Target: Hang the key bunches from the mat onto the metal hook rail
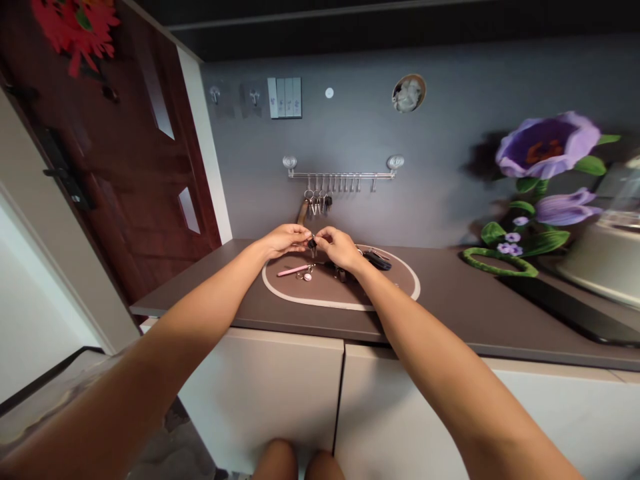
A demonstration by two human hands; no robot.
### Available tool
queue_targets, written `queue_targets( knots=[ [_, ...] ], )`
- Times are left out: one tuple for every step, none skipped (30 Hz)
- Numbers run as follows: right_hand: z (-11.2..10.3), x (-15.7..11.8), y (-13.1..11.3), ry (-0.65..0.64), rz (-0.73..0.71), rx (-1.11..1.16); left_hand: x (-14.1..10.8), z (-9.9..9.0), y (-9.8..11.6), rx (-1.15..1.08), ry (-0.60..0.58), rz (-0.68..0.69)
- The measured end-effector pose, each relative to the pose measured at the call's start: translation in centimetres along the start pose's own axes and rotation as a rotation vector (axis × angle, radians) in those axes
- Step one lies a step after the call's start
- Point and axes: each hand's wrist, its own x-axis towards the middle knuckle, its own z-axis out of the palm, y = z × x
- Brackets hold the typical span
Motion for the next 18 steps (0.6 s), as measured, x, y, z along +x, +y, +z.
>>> queue_targets(
  knots=[
    [0.02,0.02,0.05,-0.005,0.002,0.002,-0.04,0.09,0.01,0.006,-0.007,0.001],
    [0.04,0.04,0.12,-0.008,0.003,0.003,-0.07,0.17,0.01,0.013,-0.014,0.001],
    [0.06,0.06,0.20,-0.011,0.000,0.004,-0.09,0.24,0.00,0.021,-0.021,0.002],
    [0.08,0.09,0.28,-0.012,-0.004,0.003,-0.10,0.30,-0.02,0.027,-0.029,0.002],
    [0.09,0.12,0.37,-0.012,-0.009,0.002,-0.11,0.34,-0.04,0.030,-0.037,0.003],
    [0.10,0.15,0.45,-0.008,-0.014,0.002,-0.11,0.38,-0.04,0.031,-0.043,0.004],
    [0.10,0.18,0.51,-0.004,-0.018,0.003,-0.12,0.41,-0.04,0.031,-0.050,0.004],
    [0.10,0.21,0.55,0.001,-0.021,0.006,-0.14,0.43,-0.02,0.031,-0.054,0.003],
    [0.10,0.23,0.57,0.005,-0.021,0.013,-0.16,0.45,0.01,0.030,-0.057,0.002],
    [0.09,0.24,0.56,0.009,-0.019,0.023,-0.20,0.46,0.06,0.030,-0.058,0.001],
    [0.09,0.24,0.55,0.013,-0.017,0.036,-0.25,0.48,0.11,0.031,-0.059,-0.002],
    [0.08,0.24,0.53,0.017,-0.013,0.054,-0.29,0.49,0.17,0.032,-0.056,-0.007],
    [0.07,0.25,0.53,0.020,-0.009,0.076,-0.34,0.50,0.22,0.032,-0.051,-0.011],
    [0.06,0.25,0.54,0.026,-0.005,0.102,-0.37,0.50,0.26,0.030,-0.043,-0.013],
    [0.04,0.26,0.57,0.034,0.000,0.131,-0.39,0.48,0.29,0.025,-0.035,-0.013],
    [0.02,0.28,0.62,0.044,0.005,0.161,-0.39,0.46,0.29,0.019,-0.026,-0.013],
    [-0.02,0.30,0.68,0.055,0.011,0.192,-0.37,0.43,0.28,0.014,-0.020,-0.011],
    [-0.07,0.32,0.74,0.067,0.019,0.223,-0.34,0.39,0.25,0.010,-0.017,-0.008]
  ],
)
